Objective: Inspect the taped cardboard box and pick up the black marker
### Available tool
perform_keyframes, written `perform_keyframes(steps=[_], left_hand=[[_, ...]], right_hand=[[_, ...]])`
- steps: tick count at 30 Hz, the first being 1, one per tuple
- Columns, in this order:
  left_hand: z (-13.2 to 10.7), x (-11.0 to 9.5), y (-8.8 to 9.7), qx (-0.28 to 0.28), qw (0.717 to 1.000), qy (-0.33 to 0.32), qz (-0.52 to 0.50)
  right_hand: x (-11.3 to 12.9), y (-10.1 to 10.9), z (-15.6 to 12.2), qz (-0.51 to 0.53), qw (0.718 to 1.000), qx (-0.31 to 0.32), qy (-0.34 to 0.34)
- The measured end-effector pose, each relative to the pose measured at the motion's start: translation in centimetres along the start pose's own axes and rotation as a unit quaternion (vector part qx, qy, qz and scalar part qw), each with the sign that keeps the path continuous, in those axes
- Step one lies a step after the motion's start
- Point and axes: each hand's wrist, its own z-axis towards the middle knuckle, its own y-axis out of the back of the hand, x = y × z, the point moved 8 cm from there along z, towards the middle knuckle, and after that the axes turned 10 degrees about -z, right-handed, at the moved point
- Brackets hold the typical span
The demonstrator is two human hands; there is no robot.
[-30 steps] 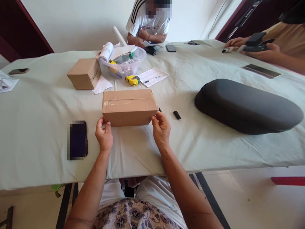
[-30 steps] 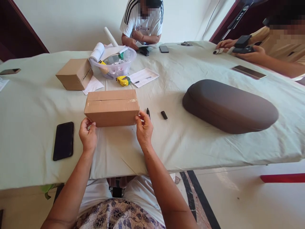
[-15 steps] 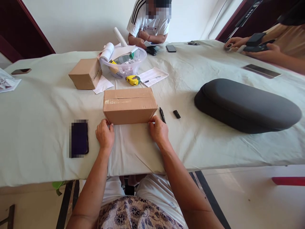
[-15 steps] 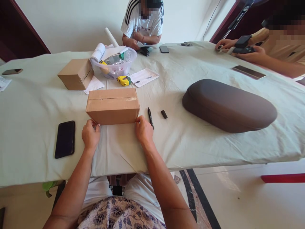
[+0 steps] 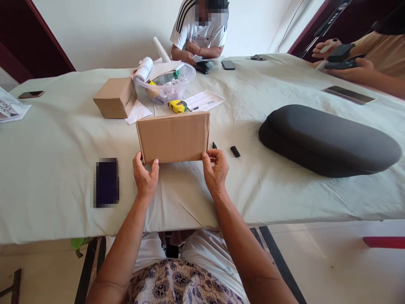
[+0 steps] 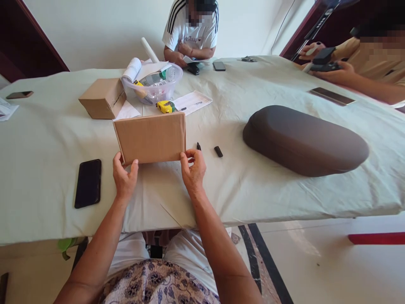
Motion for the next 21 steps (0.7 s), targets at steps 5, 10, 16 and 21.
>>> perform_keyframes(steps=[5,10,16,21], left_hand=[[-0.9,-0.5,-1.3,0.020,1.000,0.003,-0.006],[-1.3,-1.1,-2.0,0.024,1.000,0.012,0.015],[-1.1,-1.2,-1.3,-0.001,1.000,0.017,0.019],[-0.8,-1.9,0.0,-0.029,0.999,-0.011,0.008]], right_hand=[[0.6,-0.7,-1.1,-0.107,0.993,-0.022,0.036],[2.1,-1.2,-1.9,-0.163,0.982,-0.042,0.086],[1.6,-1.1,-1.8,-0.122,0.989,-0.047,0.076],[1.0,-0.8,-1.3,-0.058,0.996,-0.031,0.067]])
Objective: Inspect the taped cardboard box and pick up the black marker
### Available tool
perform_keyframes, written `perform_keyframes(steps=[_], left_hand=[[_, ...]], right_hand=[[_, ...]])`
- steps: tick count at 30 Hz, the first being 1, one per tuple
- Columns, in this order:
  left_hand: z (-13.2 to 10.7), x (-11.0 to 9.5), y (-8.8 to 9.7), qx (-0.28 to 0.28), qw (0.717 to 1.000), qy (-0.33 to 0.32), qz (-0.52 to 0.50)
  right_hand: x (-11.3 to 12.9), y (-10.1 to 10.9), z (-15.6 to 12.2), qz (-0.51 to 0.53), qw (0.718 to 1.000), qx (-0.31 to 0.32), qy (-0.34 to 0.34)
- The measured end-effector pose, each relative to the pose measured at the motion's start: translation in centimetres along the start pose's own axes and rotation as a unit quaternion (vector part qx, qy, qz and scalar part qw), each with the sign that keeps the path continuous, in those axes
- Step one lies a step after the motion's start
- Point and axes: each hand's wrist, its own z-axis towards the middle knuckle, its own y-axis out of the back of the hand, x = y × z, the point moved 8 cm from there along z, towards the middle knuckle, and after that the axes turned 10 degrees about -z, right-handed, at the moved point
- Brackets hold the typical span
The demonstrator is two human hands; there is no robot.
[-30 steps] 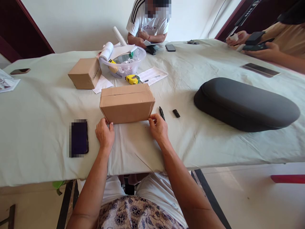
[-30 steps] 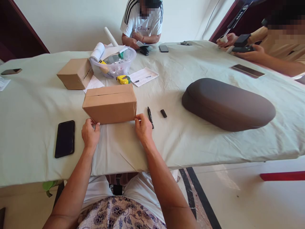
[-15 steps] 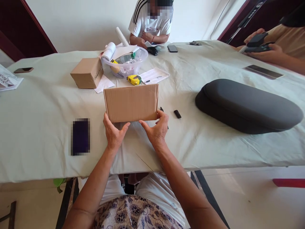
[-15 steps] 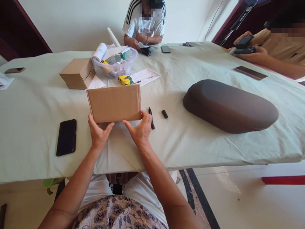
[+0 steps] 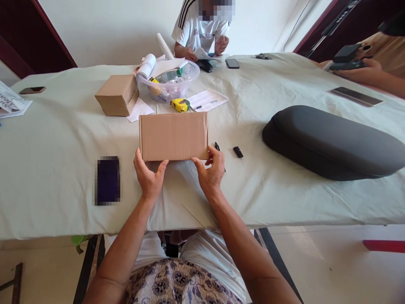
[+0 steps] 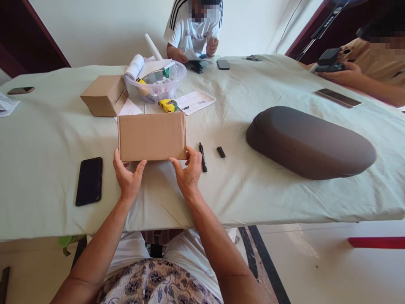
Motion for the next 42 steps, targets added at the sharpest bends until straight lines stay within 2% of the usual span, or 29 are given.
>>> perform_keyframes(steps=[4,9,18,21,26,28,30,33,37,42], left_hand=[[0.2,-0.6,0.7,-0.014,1.000,-0.016,-0.015],[0.5,-0.4,1.0,-0.011,1.000,-0.005,-0.021],[0.7,0.6,0.9,-0.013,0.999,0.030,-0.036],[0.8,1.4,0.8,-0.004,0.998,0.048,-0.027],[1.0,3.1,0.5,0.029,0.994,0.106,-0.008],[1.0,3.4,0.5,0.037,0.993,0.111,0.006],[1.1,3.5,0.5,0.039,0.993,0.107,0.021],[1.1,3.6,0.4,0.037,0.993,0.109,0.017],[1.1,3.2,0.6,0.019,0.994,0.102,-0.017],[1.1,2.6,0.8,0.015,0.997,0.076,-0.031]], right_hand=[[-0.4,0.6,0.4,0.041,0.999,-0.005,-0.023],[-0.5,1.1,0.7,0.067,0.996,-0.002,-0.051],[-1.8,0.3,0.6,0.099,0.987,0.035,-0.124],[-2.2,-0.4,0.8,0.092,0.986,0.079,-0.113],[-3.3,-2.6,0.3,-0.027,0.973,0.213,-0.079],[-3.6,-3.0,0.0,-0.067,0.967,0.237,-0.062],[-3.7,-3.0,-0.1,-0.088,0.966,0.239,-0.050],[-3.2,-2.7,0.1,-0.060,0.971,0.225,-0.050],[-2.7,-1.6,0.8,0.021,0.984,0.163,-0.073],[-3.3,-1.1,0.9,0.082,0.986,0.109,-0.096]])
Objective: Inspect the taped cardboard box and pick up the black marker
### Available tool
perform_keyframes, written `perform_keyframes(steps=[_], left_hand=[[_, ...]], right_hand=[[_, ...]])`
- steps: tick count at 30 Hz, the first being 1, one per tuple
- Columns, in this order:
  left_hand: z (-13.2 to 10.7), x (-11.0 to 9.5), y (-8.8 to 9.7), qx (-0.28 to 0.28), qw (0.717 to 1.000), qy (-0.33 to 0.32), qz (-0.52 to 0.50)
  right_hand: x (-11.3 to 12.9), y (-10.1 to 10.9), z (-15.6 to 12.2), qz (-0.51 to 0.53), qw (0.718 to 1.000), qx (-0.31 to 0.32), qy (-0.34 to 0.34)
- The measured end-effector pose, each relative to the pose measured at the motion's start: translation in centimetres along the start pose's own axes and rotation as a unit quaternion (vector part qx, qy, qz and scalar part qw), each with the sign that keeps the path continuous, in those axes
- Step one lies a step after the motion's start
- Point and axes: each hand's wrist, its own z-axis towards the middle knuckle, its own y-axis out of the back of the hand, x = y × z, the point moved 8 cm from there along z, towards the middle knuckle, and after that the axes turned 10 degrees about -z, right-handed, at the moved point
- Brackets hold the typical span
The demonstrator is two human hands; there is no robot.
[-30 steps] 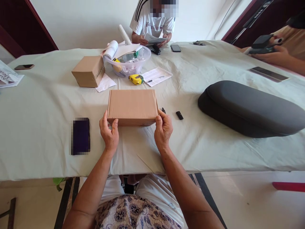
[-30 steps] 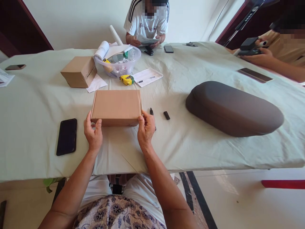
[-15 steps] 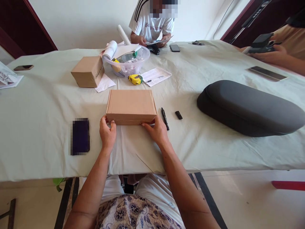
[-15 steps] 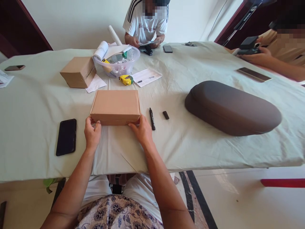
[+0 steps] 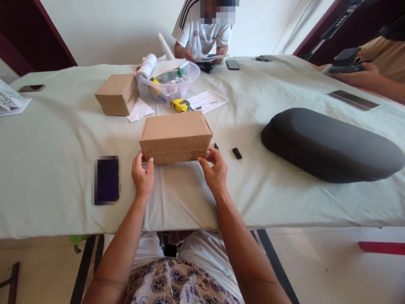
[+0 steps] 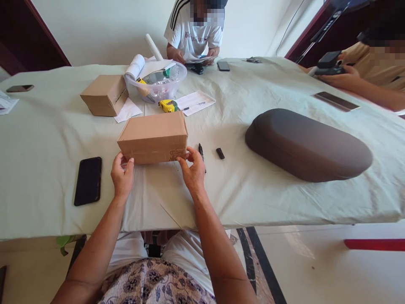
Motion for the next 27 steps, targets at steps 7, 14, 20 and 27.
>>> perform_keyframes(steps=[7,14,20,27], left_hand=[[-0.3,0.1,-1.0,0.036,0.997,0.022,-0.061],[-0.4,2.0,-1.7,0.057,0.990,0.078,-0.101],[-0.2,-1.6,1.3,-0.054,0.996,-0.043,-0.063],[-1.1,-5.8,0.3,0.032,0.971,-0.209,-0.111]], right_hand=[[0.2,-0.2,-0.1,0.022,1.000,-0.004,0.005],[4.8,1.3,-1.2,0.022,0.984,-0.068,0.164],[10.4,3.1,-2.2,-0.056,0.948,-0.096,0.299],[17.3,3.2,-3.5,-0.065,0.925,-0.047,0.372]])
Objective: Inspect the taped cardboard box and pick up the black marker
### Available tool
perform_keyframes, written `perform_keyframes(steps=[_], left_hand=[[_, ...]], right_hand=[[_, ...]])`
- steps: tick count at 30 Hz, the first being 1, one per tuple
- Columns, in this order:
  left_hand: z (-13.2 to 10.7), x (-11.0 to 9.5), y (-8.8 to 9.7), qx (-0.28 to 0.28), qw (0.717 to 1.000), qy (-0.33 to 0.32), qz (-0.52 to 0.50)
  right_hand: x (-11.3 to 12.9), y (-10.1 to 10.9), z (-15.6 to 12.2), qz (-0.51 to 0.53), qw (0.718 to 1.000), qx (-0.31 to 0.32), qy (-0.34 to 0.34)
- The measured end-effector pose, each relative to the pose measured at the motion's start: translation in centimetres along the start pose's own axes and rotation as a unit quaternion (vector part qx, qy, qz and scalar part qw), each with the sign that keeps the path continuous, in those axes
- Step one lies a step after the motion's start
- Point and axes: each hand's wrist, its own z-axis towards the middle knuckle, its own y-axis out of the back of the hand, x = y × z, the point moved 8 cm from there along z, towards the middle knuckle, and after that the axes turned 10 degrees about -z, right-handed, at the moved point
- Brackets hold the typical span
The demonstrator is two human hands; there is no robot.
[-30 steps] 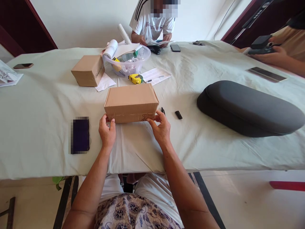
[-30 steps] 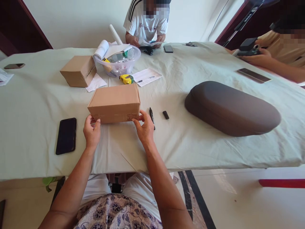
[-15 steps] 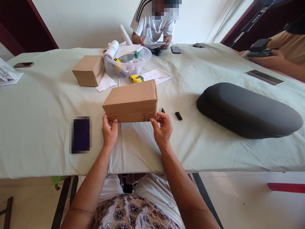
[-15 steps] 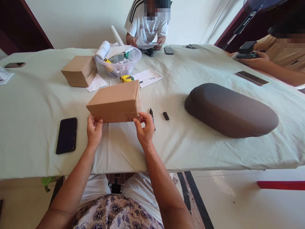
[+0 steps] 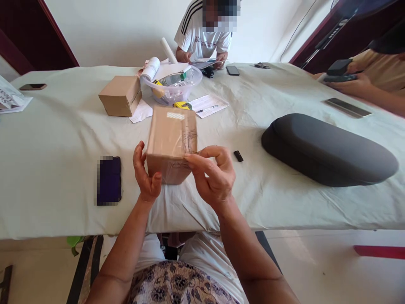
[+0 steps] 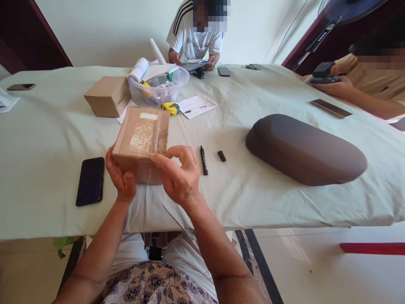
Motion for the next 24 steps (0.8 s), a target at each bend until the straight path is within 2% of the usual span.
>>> perform_keyframes(steps=[2,5,7,10,14,20,24], left_hand=[[0.3,-0.5,-0.1,-0.006,0.999,0.018,-0.030],[1.3,-2.4,0.2,-0.036,0.996,0.032,-0.078],[2.2,-3.6,-0.1,-0.025,0.994,0.052,-0.096],[3.0,-4.8,-0.4,-0.011,0.996,0.069,-0.056],[3.1,-4.8,-0.2,-0.021,0.997,0.072,-0.018],[3.1,-4.7,-0.1,-0.001,0.998,0.055,0.004],[3.1,-4.5,0.0,0.008,0.999,0.039,-0.006]], right_hand=[[1.1,-0.5,0.5,0.010,1.000,0.017,0.004],[1.6,-1.2,0.7,-0.014,1.000,0.010,-0.026],[1.5,-1.5,0.5,-0.041,0.998,-0.005,-0.054],[1.3,-1.8,0.3,-0.060,0.995,-0.026,-0.082],[1.0,-2.2,0.2,-0.056,0.994,-0.027,-0.087],[0.4,-1.9,-0.3,0.053,0.993,-0.050,-0.098],[0.1,-1.8,-0.5,0.080,0.988,-0.068,-0.110]])
